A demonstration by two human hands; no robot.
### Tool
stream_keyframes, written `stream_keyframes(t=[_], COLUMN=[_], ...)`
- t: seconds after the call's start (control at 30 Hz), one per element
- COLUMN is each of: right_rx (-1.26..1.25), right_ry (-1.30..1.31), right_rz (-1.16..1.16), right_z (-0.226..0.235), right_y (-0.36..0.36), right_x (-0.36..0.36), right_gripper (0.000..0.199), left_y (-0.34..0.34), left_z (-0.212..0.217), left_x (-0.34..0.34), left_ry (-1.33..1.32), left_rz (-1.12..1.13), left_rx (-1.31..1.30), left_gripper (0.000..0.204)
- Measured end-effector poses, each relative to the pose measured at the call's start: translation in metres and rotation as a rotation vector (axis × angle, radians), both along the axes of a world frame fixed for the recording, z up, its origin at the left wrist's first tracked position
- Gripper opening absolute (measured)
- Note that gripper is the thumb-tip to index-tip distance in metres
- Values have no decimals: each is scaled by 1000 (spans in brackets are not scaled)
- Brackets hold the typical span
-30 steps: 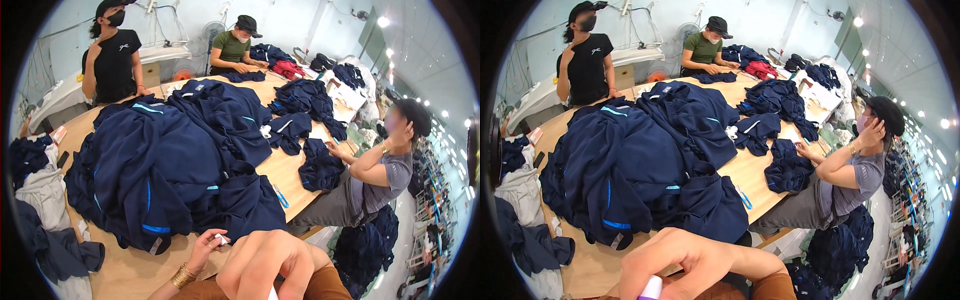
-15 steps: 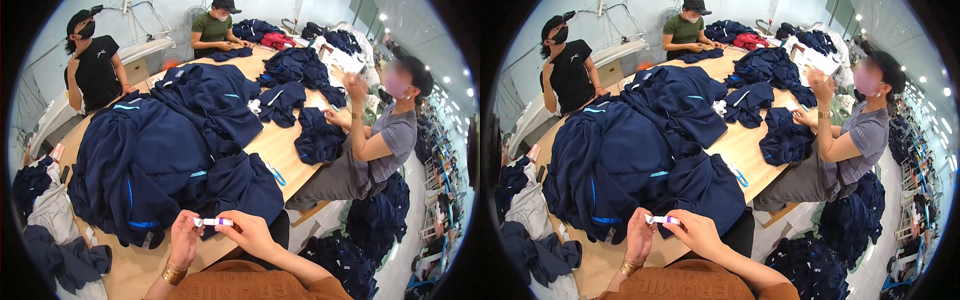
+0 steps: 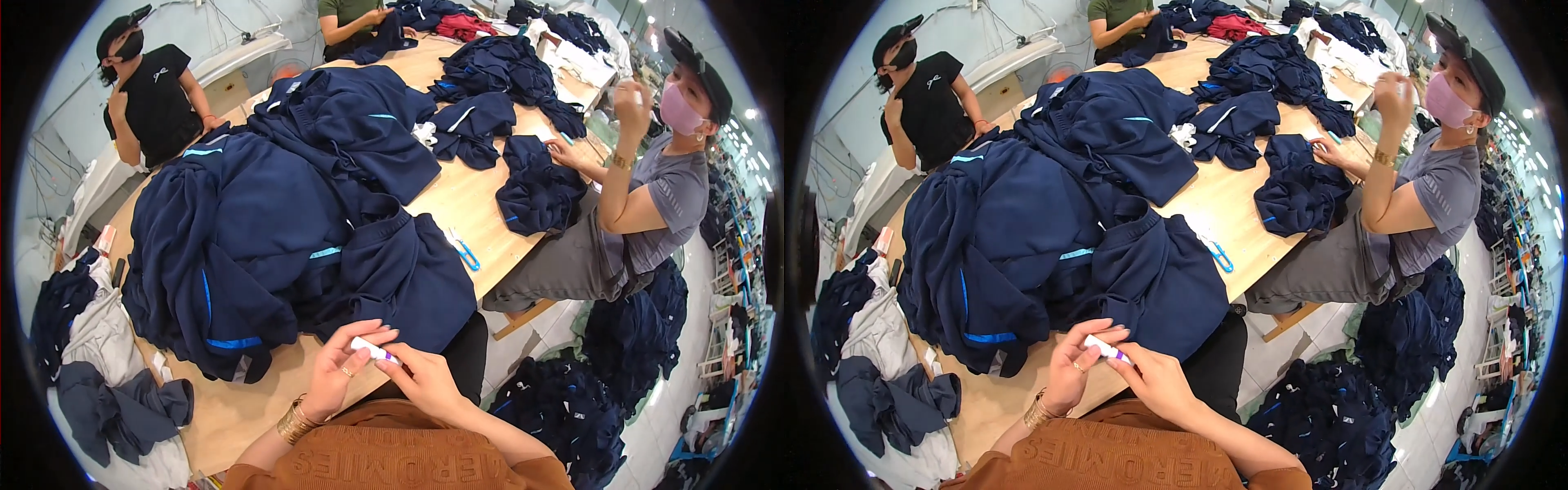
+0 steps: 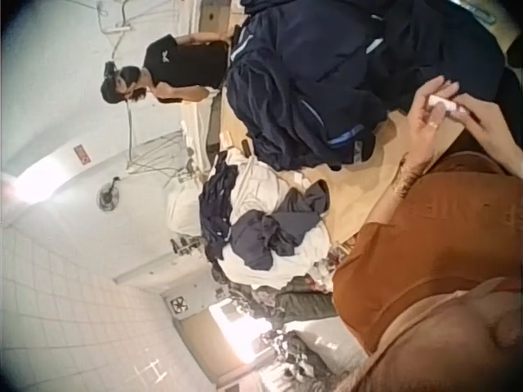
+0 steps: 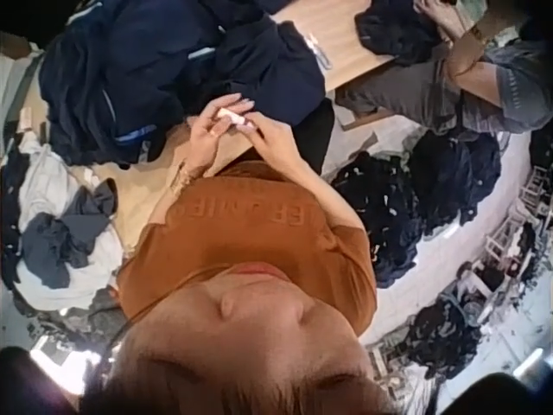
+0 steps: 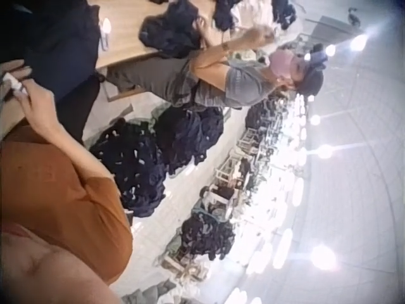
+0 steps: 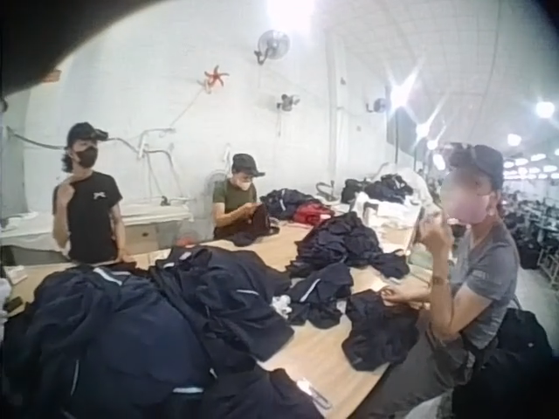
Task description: Trimming loose threads from navy blue garments at a factory workbench using thread nippers.
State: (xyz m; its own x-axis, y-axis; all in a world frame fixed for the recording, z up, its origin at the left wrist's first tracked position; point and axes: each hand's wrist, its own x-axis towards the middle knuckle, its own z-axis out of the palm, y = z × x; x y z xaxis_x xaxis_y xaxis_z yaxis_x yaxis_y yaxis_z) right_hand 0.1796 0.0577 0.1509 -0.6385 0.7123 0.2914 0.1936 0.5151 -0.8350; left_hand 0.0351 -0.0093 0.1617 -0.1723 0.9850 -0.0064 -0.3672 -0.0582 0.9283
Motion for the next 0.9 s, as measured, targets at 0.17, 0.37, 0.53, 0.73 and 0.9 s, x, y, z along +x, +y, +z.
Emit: stream_keyframes(t=[0.17,0.37,0.53,0.73,0.9], right_rx=[-1148,-851,-698,-1732,-945], right_ry=[129,177,-43,541,-200], right_rz=[353,157,94,478,-38], right_z=[18,25,-3,-6,-34], right_y=[-1,12,-6,-6,-4], right_x=[15,36,28,42,106], right_gripper=[21,20,20,37,22], left_y=[5,11,6,25,27], left_z=[10,-15,-17,2,-42], left_x=[6,-6,7,4,17], left_ry=[-5,74,100,-71,813], left_rz=[-131,-14,-127,-507,-400], left_rx=[110,-133,-88,133,253], left_gripper=[42,27,23,23,36])
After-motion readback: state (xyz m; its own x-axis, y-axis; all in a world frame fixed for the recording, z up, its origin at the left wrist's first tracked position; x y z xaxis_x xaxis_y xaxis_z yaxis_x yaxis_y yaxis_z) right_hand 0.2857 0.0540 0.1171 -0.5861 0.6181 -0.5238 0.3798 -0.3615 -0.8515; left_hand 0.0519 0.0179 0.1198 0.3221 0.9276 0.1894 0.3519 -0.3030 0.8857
